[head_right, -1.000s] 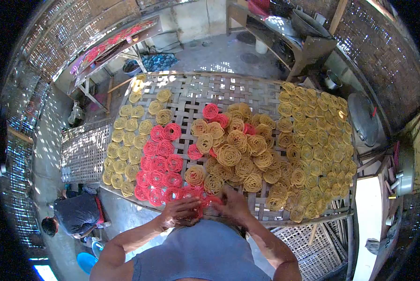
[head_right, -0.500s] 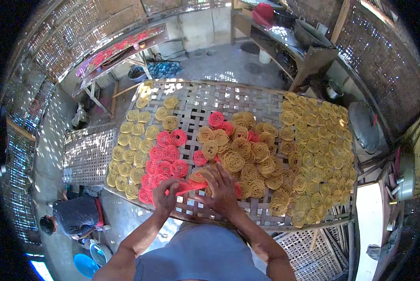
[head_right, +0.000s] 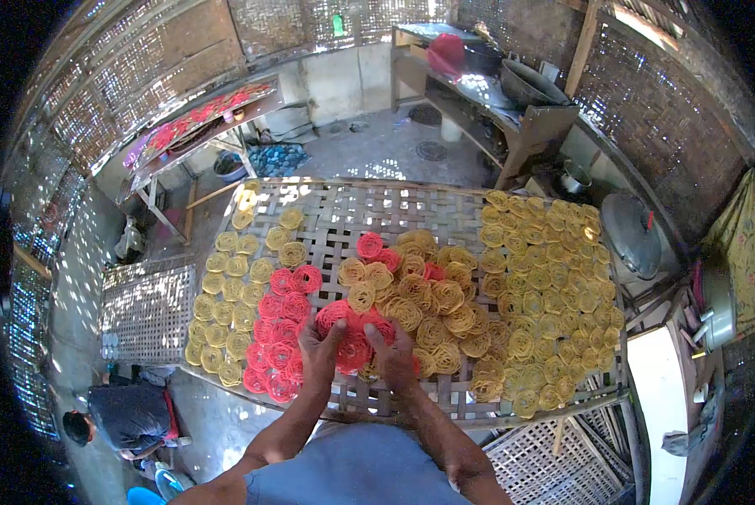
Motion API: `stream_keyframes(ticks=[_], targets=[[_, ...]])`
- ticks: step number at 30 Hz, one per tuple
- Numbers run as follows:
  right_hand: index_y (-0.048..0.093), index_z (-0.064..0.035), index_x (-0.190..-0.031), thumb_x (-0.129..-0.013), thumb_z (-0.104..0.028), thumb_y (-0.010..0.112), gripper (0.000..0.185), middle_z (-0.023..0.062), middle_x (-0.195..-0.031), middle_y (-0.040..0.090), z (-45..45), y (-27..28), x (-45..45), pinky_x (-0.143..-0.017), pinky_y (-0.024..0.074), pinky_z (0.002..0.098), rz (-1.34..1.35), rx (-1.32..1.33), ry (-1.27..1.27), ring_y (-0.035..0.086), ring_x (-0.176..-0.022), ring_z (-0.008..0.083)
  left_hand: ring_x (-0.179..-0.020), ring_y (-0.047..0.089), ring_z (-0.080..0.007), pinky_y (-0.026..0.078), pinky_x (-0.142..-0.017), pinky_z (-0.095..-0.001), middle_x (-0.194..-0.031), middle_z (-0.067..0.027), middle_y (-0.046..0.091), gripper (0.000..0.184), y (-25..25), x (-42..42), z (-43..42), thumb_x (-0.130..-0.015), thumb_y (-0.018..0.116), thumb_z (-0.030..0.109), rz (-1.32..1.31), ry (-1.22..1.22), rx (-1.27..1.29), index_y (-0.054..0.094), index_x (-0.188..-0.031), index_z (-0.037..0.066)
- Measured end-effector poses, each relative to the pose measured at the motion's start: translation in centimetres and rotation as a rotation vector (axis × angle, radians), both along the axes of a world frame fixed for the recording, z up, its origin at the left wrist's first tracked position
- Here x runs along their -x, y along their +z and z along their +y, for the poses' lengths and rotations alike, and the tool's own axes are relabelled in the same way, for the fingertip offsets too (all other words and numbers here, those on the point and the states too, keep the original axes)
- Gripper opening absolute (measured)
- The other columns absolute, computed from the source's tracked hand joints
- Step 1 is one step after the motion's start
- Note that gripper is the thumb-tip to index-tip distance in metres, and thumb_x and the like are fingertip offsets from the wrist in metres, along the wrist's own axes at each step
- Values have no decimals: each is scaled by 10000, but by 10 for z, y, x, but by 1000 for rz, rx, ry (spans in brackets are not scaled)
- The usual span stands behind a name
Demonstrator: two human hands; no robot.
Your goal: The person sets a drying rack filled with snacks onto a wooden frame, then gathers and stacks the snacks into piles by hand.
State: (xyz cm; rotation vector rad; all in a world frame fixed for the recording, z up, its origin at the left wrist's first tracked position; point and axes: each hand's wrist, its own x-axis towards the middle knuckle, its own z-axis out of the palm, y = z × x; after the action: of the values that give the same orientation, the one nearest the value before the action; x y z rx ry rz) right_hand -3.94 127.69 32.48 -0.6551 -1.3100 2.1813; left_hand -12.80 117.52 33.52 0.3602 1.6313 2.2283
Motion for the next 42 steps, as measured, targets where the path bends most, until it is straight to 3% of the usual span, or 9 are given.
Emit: stream_keyframes(ticks=[7, 16, 19, 22, 26, 31, 35, 38, 42], targets=[[604, -24, -1085, -962, -144, 646, 177, 37, -978, 672, -11, 4, 7, -762, 544, 265, 40, 93, -209, 637, -834, 98, -804, 632, -104, 529, -712, -271, -908, -52, 674, 213, 8, -25, 14, -916, 715, 97, 111, 197, -46, 569, -1046, 11], [594, -27, -1044, -955, -144, 658, 160, 23, -876, 642, -4, 3, 3, -673, 514, 240, -109, -507, -253, 596, -754, 72, -826, 627, -138, 525, -752, -303, -944, -70, 678, 293, 15, 8, 13, -907, 740, 187, 224, 114, 185, 600, -1083, 0], [604, -27, -991, -937, -239, 678, 231, 67, -841, 641, 1, 5, -1, -707, 511, 302, -174, -299, -265, 611, -752, 135, -780, 662, -144, 537, -695, -308, -914, -135, 701, 241, 7, 18, 10, -896, 741, 139, 311, 110, 268, 600, -1026, -8], [619, -24, -1056, -898, -269, 716, 307, 106, -906, 657, 23, 9, -6, -787, 520, 371, -209, -454, -364, 648, -841, 219, -808, 703, -223, 553, -716, -363, -972, -163, 718, 301, 2, 22, 5, -900, 736, 221, 305, 20, 453, 626, -1082, 8], [619, -35, -1164, -838, -295, 744, 435, 150, -1125, 636, 37, -4, -11, -966, 438, 463, -406, -1081, -423, 590, -1096, 328, -1001, 663, -376, 531, -831, -473, -1114, -162, 697, 448, -20, 28, 4, -898, 695, 377, 749, -171, 752, 636, -1203, 54], [598, -23, -1248, -774, -201, 764, 533, 179, -1318, 551, 13, -1, -18, -1074, 362, 498, -390, -1390, -362, 475, -1277, 396, -1029, 636, -352, 498, -892, -460, -1131, -168, 677, 425, -28, 92, -23, -853, 724, 315, 979, 101, 794, 653, -1172, 43], [574, -44, -1297, -786, -276, 766, 593, 171, -1402, 499, 8, -25, -21, -1115, 312, 509, -495, -1457, -220, 393, -1372, 388, -1064, 587, -351, 468, -923, -462, -1138, -162, 638, 355, -61, 166, -42, -821, 732, 291, 1172, 417, 1033, 687, -1056, 29], [562, -71, -1321, -804, -332, 752, 609, 167, -1418, 487, 9, -25, -18, -1125, 285, 521, -584, -1470, -171, 375, -1386, 387, -1094, 556, -350, 458, -928, -457, -1133, -160, 603, 306, -52, 172, -40, -804, 730, 284, 1130, 233, 1295, 695, -974, 31], [555, -101, -1332, -816, -354, 742, 604, 164, -1423, 478, 10, -34, -18, -1127, 273, 527, -590, -1465, -157, 375, -1382, 385, -1046, 568, -341, 479, -893, -454, -1076, -160, 597, 347, -59, 187, -32, -775, 742, 320, 1161, 185, 1321, 693, -969, 37]])
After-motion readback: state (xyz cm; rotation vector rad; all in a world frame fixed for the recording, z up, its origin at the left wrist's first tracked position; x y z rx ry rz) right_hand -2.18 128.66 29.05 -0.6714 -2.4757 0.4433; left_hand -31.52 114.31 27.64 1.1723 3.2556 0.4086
